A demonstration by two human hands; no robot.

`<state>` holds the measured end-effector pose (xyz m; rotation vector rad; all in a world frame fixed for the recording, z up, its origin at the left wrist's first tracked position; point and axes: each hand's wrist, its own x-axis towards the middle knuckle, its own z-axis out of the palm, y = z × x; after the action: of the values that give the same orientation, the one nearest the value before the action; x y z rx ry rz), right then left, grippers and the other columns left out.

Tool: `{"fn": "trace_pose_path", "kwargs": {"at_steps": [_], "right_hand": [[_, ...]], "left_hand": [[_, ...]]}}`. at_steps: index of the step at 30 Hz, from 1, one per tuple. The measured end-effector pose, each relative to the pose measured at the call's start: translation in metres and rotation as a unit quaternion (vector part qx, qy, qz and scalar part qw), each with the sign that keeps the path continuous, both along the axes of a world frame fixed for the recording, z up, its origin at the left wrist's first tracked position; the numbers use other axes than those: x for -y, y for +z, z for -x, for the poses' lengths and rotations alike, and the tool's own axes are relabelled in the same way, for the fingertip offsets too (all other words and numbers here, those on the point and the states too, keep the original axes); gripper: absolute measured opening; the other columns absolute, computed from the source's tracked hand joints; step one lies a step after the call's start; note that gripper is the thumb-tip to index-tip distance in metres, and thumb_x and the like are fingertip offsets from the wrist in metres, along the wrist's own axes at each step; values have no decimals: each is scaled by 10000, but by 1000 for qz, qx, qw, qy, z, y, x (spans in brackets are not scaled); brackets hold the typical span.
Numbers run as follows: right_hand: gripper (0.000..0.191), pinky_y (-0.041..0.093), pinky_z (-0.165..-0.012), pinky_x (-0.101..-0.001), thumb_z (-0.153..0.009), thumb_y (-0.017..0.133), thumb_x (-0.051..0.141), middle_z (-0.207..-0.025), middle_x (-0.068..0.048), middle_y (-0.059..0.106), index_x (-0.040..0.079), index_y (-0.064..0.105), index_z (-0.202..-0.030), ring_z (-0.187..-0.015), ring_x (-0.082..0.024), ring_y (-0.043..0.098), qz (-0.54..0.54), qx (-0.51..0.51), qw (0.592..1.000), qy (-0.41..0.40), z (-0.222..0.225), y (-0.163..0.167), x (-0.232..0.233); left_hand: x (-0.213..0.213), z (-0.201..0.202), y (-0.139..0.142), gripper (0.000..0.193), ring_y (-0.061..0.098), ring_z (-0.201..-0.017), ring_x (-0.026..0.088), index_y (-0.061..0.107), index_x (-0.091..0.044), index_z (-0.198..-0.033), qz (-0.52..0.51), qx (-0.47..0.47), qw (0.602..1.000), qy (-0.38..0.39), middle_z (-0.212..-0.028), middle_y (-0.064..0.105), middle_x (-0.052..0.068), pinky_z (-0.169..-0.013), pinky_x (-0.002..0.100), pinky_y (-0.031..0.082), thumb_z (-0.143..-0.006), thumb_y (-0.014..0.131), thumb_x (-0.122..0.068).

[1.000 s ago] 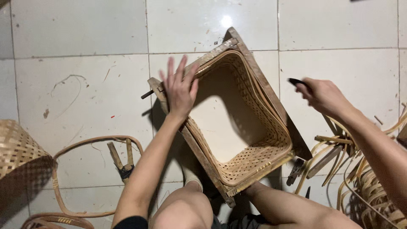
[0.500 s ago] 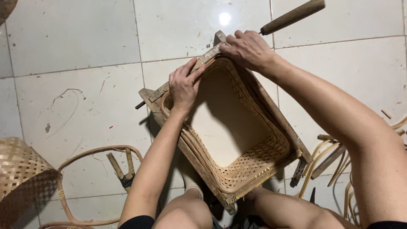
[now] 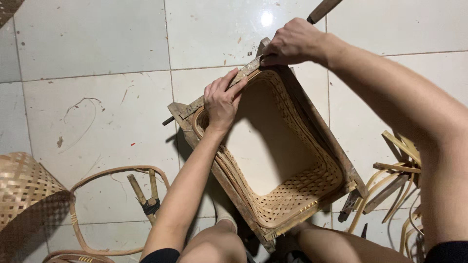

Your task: The person weaves a rectangular basket by hand, inserting and securing bamboo strips into a wooden frame. They use a hammer to tap the strips into place and adjust the basket's position on the floor.

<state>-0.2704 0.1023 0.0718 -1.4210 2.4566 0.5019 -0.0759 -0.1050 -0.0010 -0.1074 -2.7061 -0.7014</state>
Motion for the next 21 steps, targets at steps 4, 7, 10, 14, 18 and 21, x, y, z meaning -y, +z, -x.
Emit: {"fn": "trace_pose_path", "kwargs": {"at_steps": [4,7,10,14,18,21], "right_hand": [[570,520,-518,-346,-981,458,720,-695,-33,728,284,736,-1219,-579,-190,649,-55,67,996,-27,13,6,11],[576,567,-614,-376,-931,506,737,-818,-18,777,322,741,-1253,-709,-232,728,-30,103,994,-33,17,10,14],[559,586,-688,-396,-929,521,727,-918,-6,801,321,755,-1235,-805,-249,746,-26,131,991,-23,21,14,19],[530,603,-752,-405,-922,532,705,-1003,10,812,343,752,-1239,-848,-242,758,-74,157,984,-28,25,22,34],[451,581,-623,-400,-990,511,602,-849,-14,764,296,728,-1241,-699,-240,737,-45,109,992,-34,7,35,29],[365,523,-500,-382,-1124,469,473,-733,-38,679,181,683,-1165,-591,-217,677,77,-12,997,-11,-24,52,-15]], "left_hand": [[-1,1,0,403,653,-1148,194,765,-328,-1157,-3,-14,1000,3,-1375,653,-58,-1014,393,505,-806,864,-156],[-2,2,1,397,654,-1142,190,760,-332,-1157,-4,-23,1000,6,-1374,655,-61,-1004,382,508,-812,858,-161],[-2,0,2,424,655,-1143,193,753,-323,-1183,-4,-13,1000,3,-1379,654,-55,-999,382,506,-813,852,-143],[-1,-2,-4,452,655,-1145,191,746,-335,-1205,2,-12,1000,6,-1377,656,-61,-999,378,506,-811,852,-140],[-1,-1,-17,451,647,-1182,196,730,-360,-1213,17,-14,1000,8,-1389,650,-64,-1062,390,500,-821,851,-172],[1,3,-17,490,648,-1206,235,707,-337,-1290,19,0,1000,-19,-1429,629,-27,-1084,425,479,-851,835,-160]]}}
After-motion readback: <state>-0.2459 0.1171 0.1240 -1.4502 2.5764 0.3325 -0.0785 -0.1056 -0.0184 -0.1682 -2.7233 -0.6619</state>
